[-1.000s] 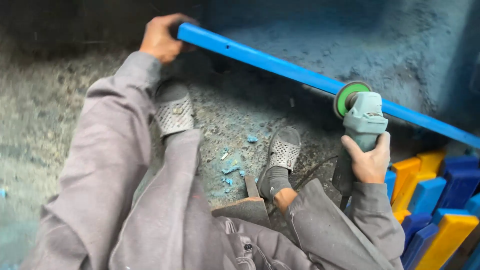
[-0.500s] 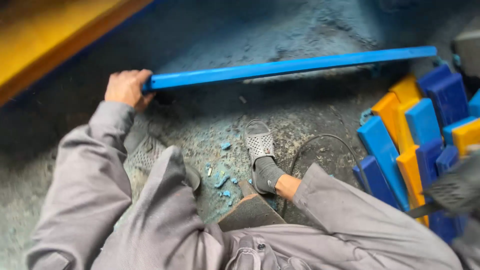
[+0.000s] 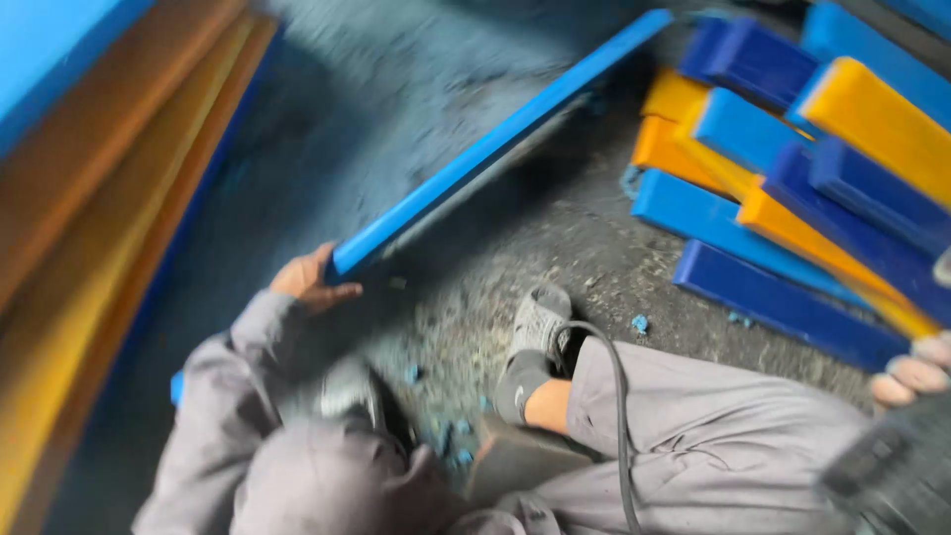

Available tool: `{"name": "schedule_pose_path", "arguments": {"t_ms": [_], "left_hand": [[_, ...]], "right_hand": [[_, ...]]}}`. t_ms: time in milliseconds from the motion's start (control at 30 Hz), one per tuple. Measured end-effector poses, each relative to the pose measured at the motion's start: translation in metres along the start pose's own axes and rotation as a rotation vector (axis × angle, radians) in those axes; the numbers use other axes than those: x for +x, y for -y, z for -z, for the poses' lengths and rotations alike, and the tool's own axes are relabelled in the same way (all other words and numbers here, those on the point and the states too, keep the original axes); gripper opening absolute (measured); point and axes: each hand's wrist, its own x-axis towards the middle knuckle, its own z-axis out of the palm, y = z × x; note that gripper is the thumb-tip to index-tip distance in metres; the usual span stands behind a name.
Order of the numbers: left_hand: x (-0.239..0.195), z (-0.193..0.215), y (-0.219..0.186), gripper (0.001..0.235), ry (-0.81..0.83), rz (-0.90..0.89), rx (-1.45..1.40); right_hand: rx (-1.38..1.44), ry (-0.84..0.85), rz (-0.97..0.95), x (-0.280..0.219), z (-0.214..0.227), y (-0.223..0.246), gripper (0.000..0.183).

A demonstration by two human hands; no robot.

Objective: The person grinds the edges of rectangular blue and yellow parts using a hand-held angle grinder.

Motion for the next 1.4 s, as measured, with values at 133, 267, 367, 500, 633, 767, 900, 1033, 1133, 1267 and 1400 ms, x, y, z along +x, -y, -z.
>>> {"name": "schedule_pose_path", "arguments": {"t_ms": [133, 267, 367, 500, 633, 767, 900, 1033, 1133, 1267, 1400], "left_hand": [[0.109, -0.023, -0.022, 0.105, 0.173, -0.163, -0.140], [0.129, -0.048, -0.046, 0.125, 0.199, -0.309, -0.211], [0.082, -0.010, -0.149, 0.139, 0.182, -0.203, 0.020], [0.065, -0.009, -0.168, 0.142, 0.152, -0.012, 0.223], [0.051, 0.003, -0.148, 0.147, 0.042, -0.099, -0.198], [-0.013, 0.067, -0.198, 0.138, 0.092, 0.061, -0.390], [-0.055, 0.106, -0.221, 0.138, 0.023, 0.022, -0.259], [-0.071, 0.149, -0.266, 0.135, -0.104, -0.222, -0.013], [-0.047, 0.176, -0.350, 0.131, -0.176, -0.406, 0.167], [-0.006, 0.193, -0.523, 0.128, -0.353, -0.635, 0.387], [0.074, 0.187, -0.693, 0.120, -0.651, -1.171, 0.530]], "right_hand": [[-0.033, -0.094, 0.188, -0.050, 0.035, -0.037, 0.032], [-0.254, -0.324, 0.211, -0.084, 0.051, 0.024, 0.039], [-0.328, -0.395, 0.259, -0.098, 0.023, 0.016, 0.046], [-0.413, -0.498, 0.334, -0.053, -0.097, -0.052, 0.055], [-0.495, -0.576, 0.436, -0.015, -0.195, -0.126, 0.064], [-0.511, -0.644, 0.474, -0.017, -0.201, -0.126, 0.067], [-0.373, -0.632, 0.553, -0.038, -0.171, -0.120, 0.061], [-0.191, -0.609, 0.640, -0.056, -0.142, -0.117, 0.064], [-0.173, -0.610, 0.748, -0.059, -0.143, -0.115, 0.067], [-0.063, -0.633, 0.828, -0.062, -0.128, -0.117, 0.065], [0.047, -0.658, 0.817, -0.054, -0.144, -0.113, 0.065]]}}
